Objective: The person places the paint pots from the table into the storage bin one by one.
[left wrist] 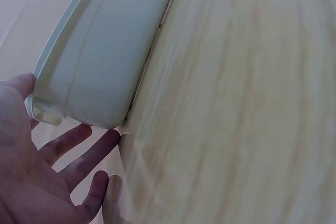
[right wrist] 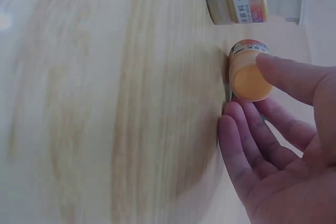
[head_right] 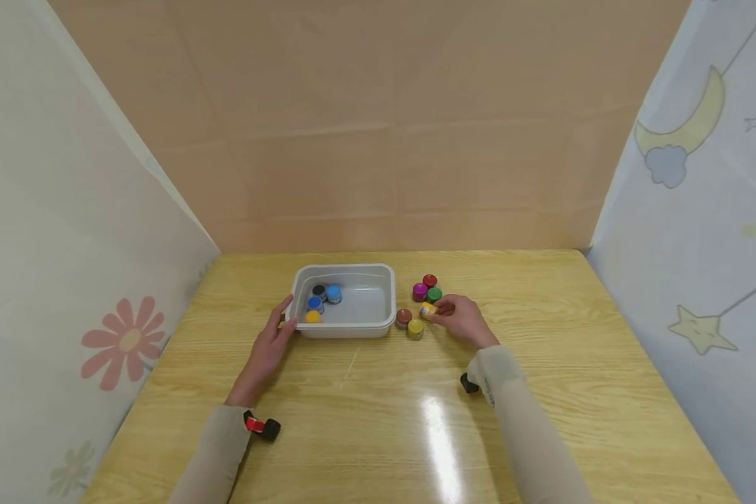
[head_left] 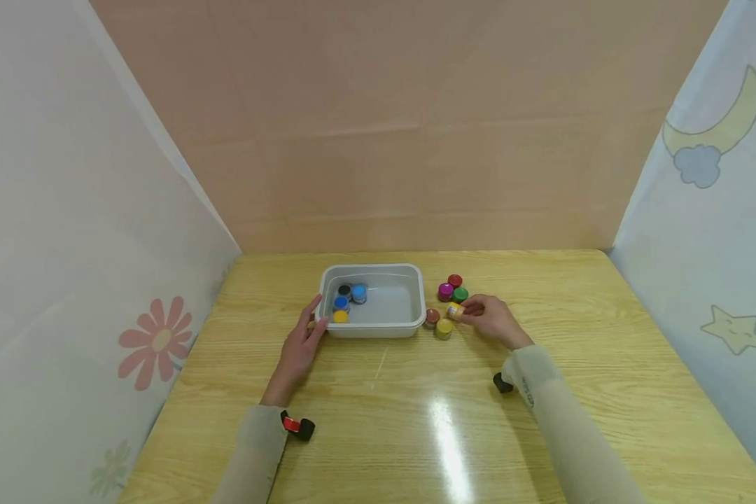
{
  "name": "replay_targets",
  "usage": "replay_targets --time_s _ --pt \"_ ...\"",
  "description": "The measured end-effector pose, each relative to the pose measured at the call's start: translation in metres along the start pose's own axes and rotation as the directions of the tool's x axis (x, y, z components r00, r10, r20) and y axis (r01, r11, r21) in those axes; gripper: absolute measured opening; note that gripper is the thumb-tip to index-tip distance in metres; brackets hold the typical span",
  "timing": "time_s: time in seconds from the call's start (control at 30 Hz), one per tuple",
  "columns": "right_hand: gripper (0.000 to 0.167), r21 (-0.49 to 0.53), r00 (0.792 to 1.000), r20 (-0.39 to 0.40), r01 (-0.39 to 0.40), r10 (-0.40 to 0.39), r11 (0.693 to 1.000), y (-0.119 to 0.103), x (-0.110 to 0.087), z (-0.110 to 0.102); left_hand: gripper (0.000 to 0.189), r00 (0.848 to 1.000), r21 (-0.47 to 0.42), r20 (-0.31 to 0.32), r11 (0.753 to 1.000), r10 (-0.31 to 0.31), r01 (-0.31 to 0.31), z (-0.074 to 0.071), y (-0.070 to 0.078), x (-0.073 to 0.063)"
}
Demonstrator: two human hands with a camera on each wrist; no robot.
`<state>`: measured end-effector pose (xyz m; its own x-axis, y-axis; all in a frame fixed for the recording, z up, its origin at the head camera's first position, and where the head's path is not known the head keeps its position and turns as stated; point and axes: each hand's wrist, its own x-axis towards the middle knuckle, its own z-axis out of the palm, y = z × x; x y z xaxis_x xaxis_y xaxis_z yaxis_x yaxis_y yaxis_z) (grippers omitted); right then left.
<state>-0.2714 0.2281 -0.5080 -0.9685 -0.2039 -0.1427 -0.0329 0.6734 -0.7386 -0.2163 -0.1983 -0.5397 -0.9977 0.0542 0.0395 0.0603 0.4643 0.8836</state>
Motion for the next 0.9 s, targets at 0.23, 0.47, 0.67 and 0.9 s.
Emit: replay_targets --time_s 0.23,0.47,0.67,0.9 --pt "0.039 0.022 1.0 -0.007 0.007 -0.007 1.0 0.0 -0.005 -0.008 0.058 1.0 0.003 -0.004 1.0 0.0 0.0 0.001 -0.002 0.001" --pt "0.043 0.137 0.999 -0.027 0.043 -0.039 0.99 -0.006 -0.01 -0.015 0.059 1.0 0.003 -0.001 1.0 -0.001 0.001 0.0 -0.001 0.0" --pt "0.047 0.191 0.996 -0.053 0.082 -0.073 0.978 -0.02 -0.01 -0.016 0.059 1.0 -0.004 0.003 1.0 0.003 -0.003 -0.001 0.0 0.0" --pt "0.043 0.268 0.993 -0.055 0.116 -0.105 0.957 -0.047 -0.012 -0.015 0.059 1.0 0.002 0.002 1.0 0.001 -0.001 0.0 0.0 0.0"
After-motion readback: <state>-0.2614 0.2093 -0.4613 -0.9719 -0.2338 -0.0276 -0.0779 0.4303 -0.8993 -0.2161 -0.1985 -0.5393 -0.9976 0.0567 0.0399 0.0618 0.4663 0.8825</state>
